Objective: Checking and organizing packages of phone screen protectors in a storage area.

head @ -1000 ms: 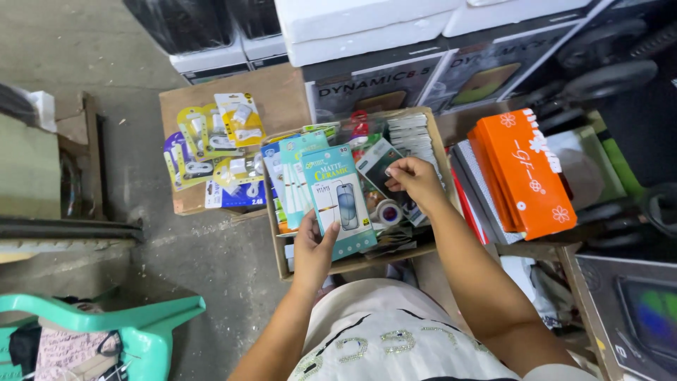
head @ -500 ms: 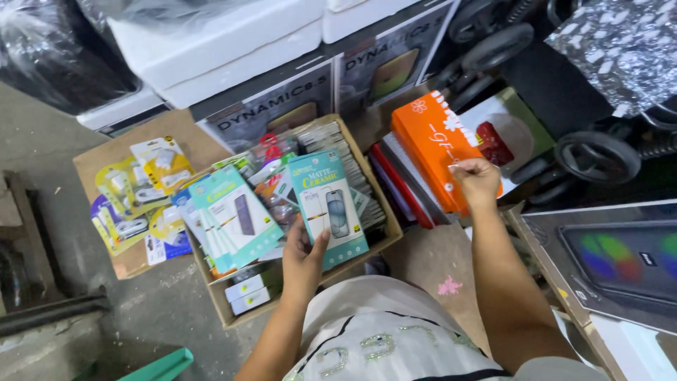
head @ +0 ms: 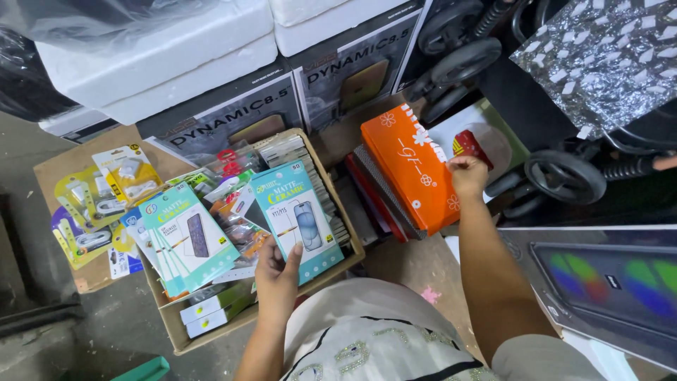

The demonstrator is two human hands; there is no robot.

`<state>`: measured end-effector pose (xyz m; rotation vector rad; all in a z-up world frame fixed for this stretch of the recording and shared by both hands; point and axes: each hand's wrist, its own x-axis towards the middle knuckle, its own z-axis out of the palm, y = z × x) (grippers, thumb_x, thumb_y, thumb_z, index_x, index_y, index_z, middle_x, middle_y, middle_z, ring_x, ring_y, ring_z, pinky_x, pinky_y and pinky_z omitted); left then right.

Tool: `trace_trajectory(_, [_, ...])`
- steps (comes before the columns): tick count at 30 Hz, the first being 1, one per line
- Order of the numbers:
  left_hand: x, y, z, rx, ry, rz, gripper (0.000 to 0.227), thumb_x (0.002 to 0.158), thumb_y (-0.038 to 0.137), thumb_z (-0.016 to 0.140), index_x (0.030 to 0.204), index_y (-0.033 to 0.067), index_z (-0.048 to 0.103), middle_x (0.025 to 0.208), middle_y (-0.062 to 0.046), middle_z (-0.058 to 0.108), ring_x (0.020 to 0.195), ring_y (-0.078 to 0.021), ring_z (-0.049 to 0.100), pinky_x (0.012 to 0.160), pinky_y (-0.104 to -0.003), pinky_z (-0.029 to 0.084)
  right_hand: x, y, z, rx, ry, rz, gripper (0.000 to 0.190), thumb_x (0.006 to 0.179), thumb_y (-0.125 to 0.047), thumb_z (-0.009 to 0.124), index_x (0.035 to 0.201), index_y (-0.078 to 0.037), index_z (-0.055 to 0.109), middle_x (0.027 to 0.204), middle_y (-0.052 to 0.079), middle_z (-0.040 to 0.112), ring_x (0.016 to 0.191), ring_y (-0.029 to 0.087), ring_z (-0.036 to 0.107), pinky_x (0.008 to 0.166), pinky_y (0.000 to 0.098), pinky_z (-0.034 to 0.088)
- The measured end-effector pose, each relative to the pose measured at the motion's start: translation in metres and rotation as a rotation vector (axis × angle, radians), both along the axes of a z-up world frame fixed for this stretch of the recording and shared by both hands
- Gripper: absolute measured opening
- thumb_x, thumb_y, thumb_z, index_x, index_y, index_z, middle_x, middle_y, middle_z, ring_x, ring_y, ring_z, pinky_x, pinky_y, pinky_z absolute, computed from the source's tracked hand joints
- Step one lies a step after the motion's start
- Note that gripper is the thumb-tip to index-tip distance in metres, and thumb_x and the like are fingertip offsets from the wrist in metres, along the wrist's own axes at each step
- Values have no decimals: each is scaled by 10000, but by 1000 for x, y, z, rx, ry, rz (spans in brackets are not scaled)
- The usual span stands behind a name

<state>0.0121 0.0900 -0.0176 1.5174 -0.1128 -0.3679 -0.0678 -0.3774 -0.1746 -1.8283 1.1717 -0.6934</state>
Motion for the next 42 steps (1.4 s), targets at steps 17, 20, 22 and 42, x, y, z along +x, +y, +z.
trace_trajectory(17, [-16,-9,-7,-37,13,70,406,965,116,687,1334,-2,566,1004,-11,710,891,-46,601,792,-192,473,5,-25,-38,276,-69,-4,88,801,10,813,859,-27,759,870,78,756,761,129,681,734,268,558])
trace_trajectory(20, [-17,-8,-8,-27,25,81,409,972,107,684,1346,-6,566,1010,-25,710,896,-54,604,795,-199,474,8,-27,-38,327,-170,-50,253,720,68,840,908,-44,713,913,82,718,784,147,663,737,282,563])
trace_trajectory(22, [-17,-8,-5,-15,34,91,403,971,103,680,1343,-6,566,1006,-27,711,895,-55,607,793,-202,476,9,-30,-38,329,-197,-102,393,651,108,866,949,-64,676,928,71,680,788,157,634,717,298,558])
trace_trajectory(42, [17,70,-8,-108,42,530,401,965,79,676,1334,-10,547,1061,-65,721,936,-90,653,823,-240,513,85,231,124,-288,-167,984,215,926,-214,766,837,-34,688,788,135,681,682,263,669,623,357,510])
